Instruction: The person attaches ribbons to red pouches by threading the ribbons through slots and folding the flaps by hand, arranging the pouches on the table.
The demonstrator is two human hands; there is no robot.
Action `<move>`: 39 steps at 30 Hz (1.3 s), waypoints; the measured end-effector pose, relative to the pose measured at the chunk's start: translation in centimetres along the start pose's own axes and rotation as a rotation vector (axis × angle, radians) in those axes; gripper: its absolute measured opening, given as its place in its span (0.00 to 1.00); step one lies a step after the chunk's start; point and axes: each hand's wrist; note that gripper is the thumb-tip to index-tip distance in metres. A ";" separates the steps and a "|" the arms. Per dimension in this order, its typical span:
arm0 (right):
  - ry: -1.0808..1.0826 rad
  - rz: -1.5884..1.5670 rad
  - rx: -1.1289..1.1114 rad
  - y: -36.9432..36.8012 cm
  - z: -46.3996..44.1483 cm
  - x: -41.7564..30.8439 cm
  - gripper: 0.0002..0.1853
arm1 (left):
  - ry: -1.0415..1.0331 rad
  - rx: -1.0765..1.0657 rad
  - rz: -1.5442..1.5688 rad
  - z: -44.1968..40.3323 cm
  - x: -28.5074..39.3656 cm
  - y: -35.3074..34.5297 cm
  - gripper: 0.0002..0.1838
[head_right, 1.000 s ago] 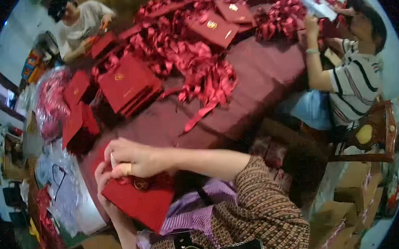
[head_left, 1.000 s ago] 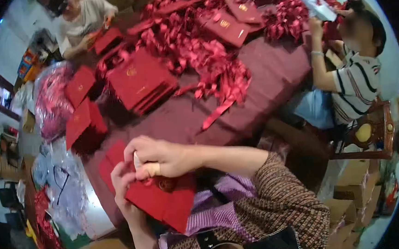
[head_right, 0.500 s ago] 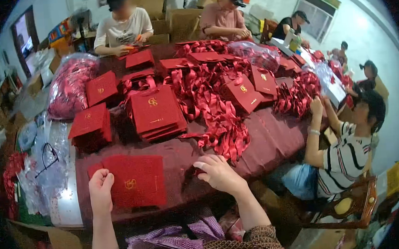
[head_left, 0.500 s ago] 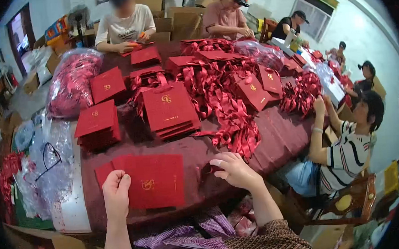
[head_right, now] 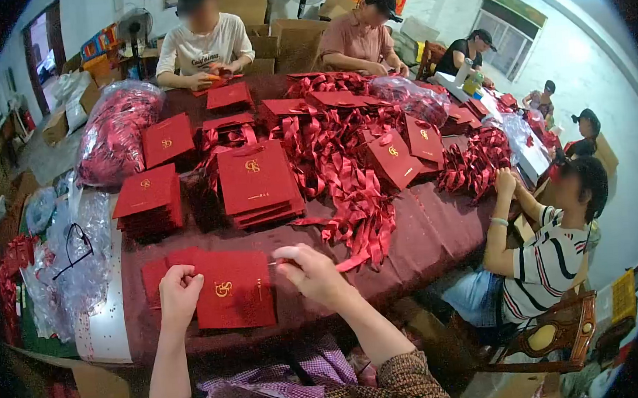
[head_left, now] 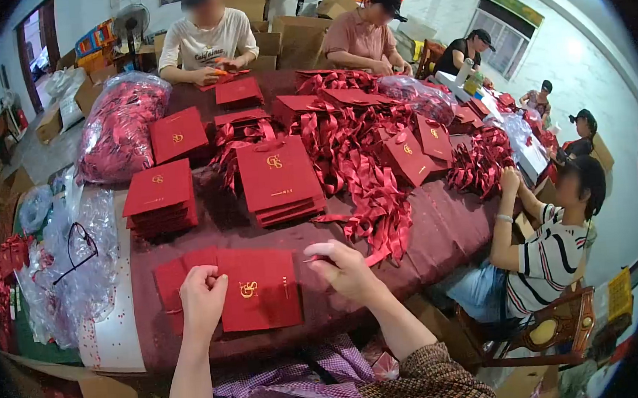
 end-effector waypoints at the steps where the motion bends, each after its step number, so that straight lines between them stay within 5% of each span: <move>1: 0.058 -0.064 0.012 -0.7 -0.8 -0.5 0.11 | -0.003 -0.002 -0.003 -0.2 0.5 -0.2 0.09; 6: 0.239 -0.122 0.009 -2.6 -5.7 -4.8 0.12 | -0.029 -0.153 -0.040 -2.6 1.7 -0.8 0.09; 11: 0.072 -0.250 -0.108 -6.3 -8.3 -3.9 0.11 | -0.038 -0.202 -0.055 -4.5 0.0 -2.8 0.07; 19: 0.216 -0.092 0.004 -7.9 -8.0 -1.3 0.08 | -0.112 -0.166 -0.083 -4.3 -1.4 -2.2 0.10; 34: 0.093 0.034 -0.182 -7.9 -7.1 -1.4 0.09 | -0.061 -0.144 -0.054 -3.8 0.1 -1.6 0.07; 39: 0.055 -0.113 -0.162 -7.5 -7.7 -0.6 0.08 | 0.022 -0.195 0.205 -4.4 -2.5 -1.3 0.10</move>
Point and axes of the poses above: each hand's wrist, its own z-axis away from the middle knuckle, its own y-axis out of the back of the hand, x = y × z, and after that the axes turned 7 degrees about z, right-handed
